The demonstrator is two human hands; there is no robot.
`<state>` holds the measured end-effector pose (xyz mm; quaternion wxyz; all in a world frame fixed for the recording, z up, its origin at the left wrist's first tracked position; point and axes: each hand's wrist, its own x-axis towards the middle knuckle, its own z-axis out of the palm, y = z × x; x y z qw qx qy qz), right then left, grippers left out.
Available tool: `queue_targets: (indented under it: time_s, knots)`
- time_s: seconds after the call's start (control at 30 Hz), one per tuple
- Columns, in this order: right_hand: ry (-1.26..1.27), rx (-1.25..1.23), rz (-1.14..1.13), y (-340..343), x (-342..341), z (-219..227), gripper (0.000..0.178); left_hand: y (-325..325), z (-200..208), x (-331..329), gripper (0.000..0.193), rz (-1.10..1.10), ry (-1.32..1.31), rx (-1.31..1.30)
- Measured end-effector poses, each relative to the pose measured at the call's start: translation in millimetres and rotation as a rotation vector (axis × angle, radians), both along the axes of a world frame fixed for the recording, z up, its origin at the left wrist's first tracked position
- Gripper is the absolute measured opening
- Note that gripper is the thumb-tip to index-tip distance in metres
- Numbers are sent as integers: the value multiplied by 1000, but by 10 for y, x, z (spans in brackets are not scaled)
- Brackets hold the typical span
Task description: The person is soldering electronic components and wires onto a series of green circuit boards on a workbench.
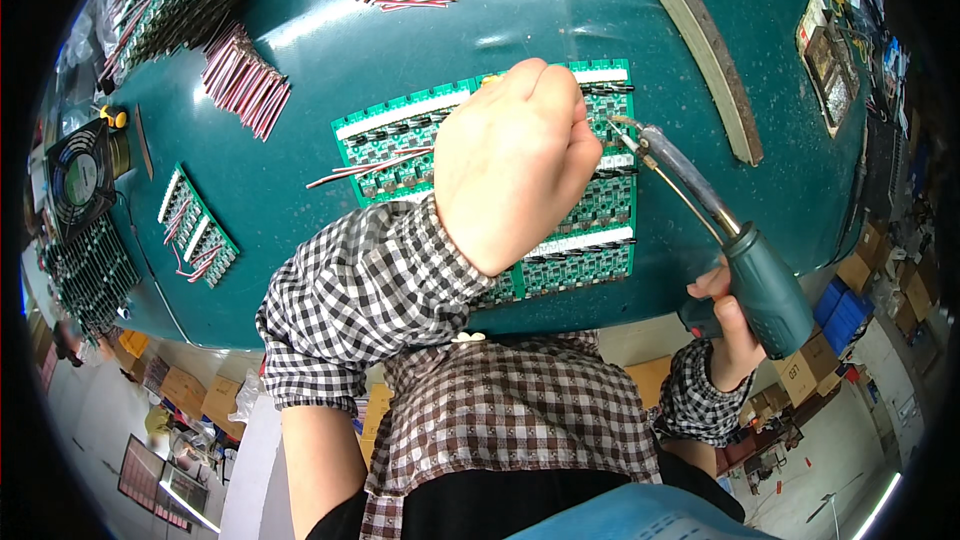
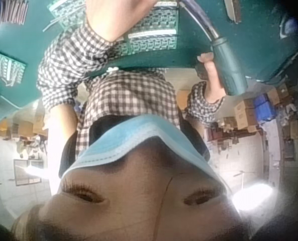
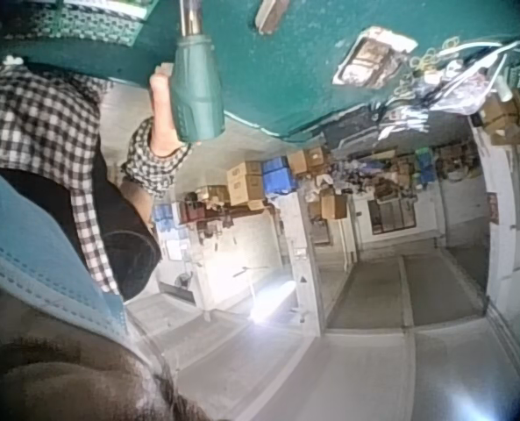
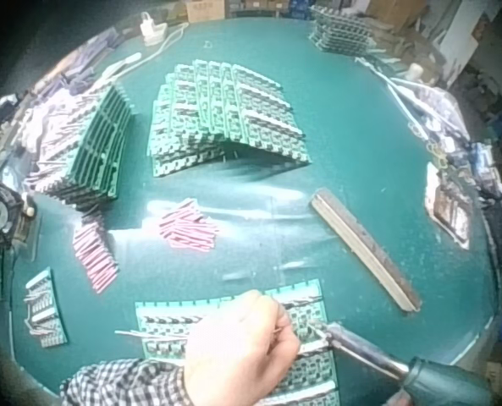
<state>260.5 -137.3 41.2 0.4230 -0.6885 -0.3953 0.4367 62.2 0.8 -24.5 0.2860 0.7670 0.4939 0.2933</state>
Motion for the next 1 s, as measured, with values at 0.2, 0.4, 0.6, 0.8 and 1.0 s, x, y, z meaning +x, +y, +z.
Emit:
queue_targets:
  time_s: [0.2,0.4,0.6,0.8,1.0]
  knots:
    - [109,-14,-78,15,-39,34,30,-11,0,-11,15,1,12,6]
    - [141,-9,-43,16,-8,7,28,-12,11,-15,15,-2,29,3]
    - [143,12,-37,12,2,-13,28,-12,1,-9,16,1,10,10]
    - [136,1,-59,7,-14,-7,28,-25,-24,-4,16,16,29,26]
    - [129,0,-29,4,8,-11,26,-37,-29,14,16,32,56,54]
